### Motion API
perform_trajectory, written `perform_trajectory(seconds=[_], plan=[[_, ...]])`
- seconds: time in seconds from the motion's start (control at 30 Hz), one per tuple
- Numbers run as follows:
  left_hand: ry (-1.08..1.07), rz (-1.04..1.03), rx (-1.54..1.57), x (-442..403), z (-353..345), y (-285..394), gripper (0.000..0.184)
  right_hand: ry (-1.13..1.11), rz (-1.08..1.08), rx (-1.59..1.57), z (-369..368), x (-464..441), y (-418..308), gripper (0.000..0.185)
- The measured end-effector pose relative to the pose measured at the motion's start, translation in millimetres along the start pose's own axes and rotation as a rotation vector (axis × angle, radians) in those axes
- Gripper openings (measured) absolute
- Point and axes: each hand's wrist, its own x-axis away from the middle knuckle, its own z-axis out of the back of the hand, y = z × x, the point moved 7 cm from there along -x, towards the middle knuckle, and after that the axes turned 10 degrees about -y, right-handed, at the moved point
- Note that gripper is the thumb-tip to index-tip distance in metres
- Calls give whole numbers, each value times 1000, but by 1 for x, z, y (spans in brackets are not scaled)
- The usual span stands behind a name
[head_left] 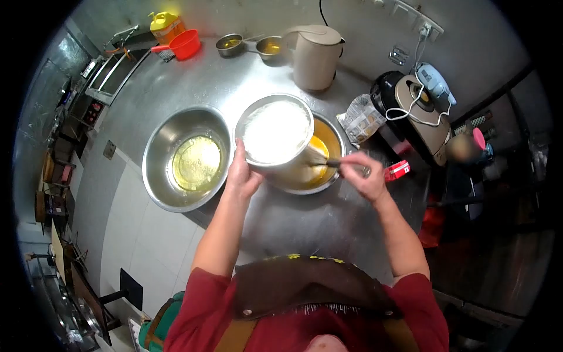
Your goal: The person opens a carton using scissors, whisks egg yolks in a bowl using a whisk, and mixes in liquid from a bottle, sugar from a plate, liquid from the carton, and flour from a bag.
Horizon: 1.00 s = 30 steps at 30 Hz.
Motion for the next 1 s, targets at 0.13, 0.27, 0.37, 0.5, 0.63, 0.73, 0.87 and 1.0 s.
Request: perform_trajectory(seconds=[0.13, 0.27, 0.37, 0.5, 0.63, 0.73, 0.87, 1.0], plan=[[36, -23, 13, -14, -12, 16, 62, 10, -365, -510, 11, 13, 31, 15], [70, -58, 11, -53, -4, 34, 59, -40, -43, -34, -5, -2, -1, 13], [131, -79, -11, -102, 10, 51, 64, -23, -230, -268, 10, 1, 15, 12], [175, -146, -6, -167, 27, 67, 67, -23, -195, -174, 15, -20, 4, 15], [326, -172, 22, -214, 58, 66, 62, -193, 134, 124, -28, -42, -23, 18], [353, -177, 57, -228, 69, 60, 59, -160, 38, 125, -18, -46, 0, 9], [441, -151, 13, -232, 86, 47, 62, -31, -105, 144, -20, -63, 21, 8], [497, 19, -229, -237, 114, 42, 66, -176, 111, 41, -58, -63, 5, 10]])
